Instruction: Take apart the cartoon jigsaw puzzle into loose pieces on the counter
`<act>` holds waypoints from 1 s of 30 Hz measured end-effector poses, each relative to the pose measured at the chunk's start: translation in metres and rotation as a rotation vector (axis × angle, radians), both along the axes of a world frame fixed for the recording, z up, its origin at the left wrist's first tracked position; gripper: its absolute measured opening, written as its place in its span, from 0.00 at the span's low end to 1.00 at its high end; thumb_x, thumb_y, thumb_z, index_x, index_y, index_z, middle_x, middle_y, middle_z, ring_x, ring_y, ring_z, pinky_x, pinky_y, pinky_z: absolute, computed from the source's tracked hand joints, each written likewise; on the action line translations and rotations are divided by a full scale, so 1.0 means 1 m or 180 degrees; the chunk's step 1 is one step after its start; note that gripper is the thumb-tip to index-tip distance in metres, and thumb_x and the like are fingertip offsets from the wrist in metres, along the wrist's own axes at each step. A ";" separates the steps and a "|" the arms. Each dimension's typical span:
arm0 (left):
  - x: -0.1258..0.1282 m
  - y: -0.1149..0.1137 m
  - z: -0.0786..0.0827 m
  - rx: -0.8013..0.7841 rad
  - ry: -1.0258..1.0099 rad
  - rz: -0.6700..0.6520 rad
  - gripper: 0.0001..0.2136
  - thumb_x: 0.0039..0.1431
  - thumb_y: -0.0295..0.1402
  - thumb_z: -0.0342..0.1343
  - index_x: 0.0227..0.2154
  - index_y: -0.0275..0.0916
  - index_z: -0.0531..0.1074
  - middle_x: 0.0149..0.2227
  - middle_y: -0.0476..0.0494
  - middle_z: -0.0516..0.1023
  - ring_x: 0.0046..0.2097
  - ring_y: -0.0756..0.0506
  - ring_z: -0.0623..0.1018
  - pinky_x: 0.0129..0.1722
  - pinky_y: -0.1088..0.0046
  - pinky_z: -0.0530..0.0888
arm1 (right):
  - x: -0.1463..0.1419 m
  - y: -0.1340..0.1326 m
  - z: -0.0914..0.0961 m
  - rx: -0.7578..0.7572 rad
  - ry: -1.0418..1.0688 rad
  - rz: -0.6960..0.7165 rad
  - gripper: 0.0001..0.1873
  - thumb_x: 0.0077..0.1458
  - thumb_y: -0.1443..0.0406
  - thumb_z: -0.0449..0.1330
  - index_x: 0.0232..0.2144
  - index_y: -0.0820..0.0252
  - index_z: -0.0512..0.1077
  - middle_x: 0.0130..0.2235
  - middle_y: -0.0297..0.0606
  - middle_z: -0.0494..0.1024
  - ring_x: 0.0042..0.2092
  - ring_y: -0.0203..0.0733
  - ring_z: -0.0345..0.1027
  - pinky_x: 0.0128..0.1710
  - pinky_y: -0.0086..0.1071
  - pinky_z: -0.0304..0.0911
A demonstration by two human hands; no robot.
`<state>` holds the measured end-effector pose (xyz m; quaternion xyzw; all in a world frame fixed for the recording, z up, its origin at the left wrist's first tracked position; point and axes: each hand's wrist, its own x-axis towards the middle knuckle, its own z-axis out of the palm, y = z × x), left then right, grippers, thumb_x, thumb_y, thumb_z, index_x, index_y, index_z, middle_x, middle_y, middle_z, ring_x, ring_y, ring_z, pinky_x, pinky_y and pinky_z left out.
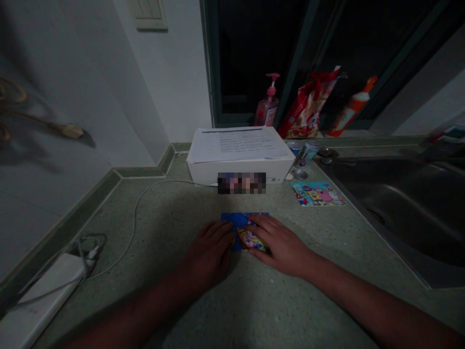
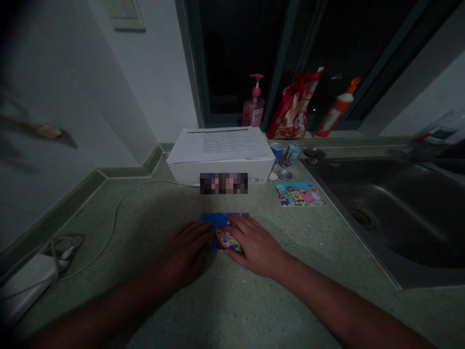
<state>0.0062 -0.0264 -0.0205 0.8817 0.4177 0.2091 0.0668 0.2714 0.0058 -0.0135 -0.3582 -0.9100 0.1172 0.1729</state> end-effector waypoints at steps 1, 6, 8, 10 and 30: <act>0.000 0.000 0.000 0.0008 -0.0001 0.0007 0.18 0.67 0.25 0.51 0.57 0.40 0.73 0.63 0.37 0.77 0.65 0.37 0.74 0.67 0.46 0.69 | 0.000 0.000 0.000 0.0003 -0.0003 0.0000 0.25 0.66 0.58 0.63 0.62 0.59 0.71 0.64 0.54 0.73 0.66 0.58 0.66 0.67 0.59 0.63; 0.001 0.002 -0.003 0.0070 -0.0042 -0.0007 0.17 0.67 0.25 0.52 0.56 0.39 0.74 0.62 0.36 0.77 0.63 0.36 0.75 0.66 0.45 0.70 | 0.000 0.001 -0.003 0.0049 0.0004 -0.0020 0.24 0.67 0.57 0.62 0.61 0.58 0.71 0.65 0.54 0.73 0.66 0.58 0.67 0.66 0.59 0.64; 0.001 0.003 -0.004 0.0063 -0.0071 -0.0016 0.17 0.67 0.25 0.52 0.56 0.40 0.74 0.62 0.36 0.77 0.63 0.37 0.75 0.66 0.45 0.70 | -0.001 0.001 -0.004 0.0072 0.0003 -0.0014 0.24 0.66 0.57 0.63 0.61 0.58 0.71 0.64 0.54 0.74 0.66 0.58 0.67 0.66 0.60 0.64; 0.000 0.004 -0.003 0.0039 -0.0037 0.0017 0.17 0.67 0.26 0.52 0.57 0.40 0.74 0.62 0.36 0.77 0.63 0.37 0.75 0.66 0.44 0.70 | -0.001 0.002 -0.004 0.0104 -0.0042 -0.0006 0.25 0.66 0.57 0.63 0.61 0.59 0.71 0.64 0.54 0.74 0.65 0.59 0.68 0.65 0.60 0.65; 0.013 0.043 -0.004 0.0000 0.0231 0.0387 0.19 0.72 0.37 0.54 0.61 0.35 0.70 0.64 0.32 0.74 0.66 0.34 0.71 0.68 0.48 0.67 | -0.004 0.030 -0.006 0.0288 -0.0103 -0.0521 0.21 0.70 0.59 0.57 0.60 0.63 0.75 0.61 0.54 0.77 0.61 0.58 0.73 0.62 0.54 0.69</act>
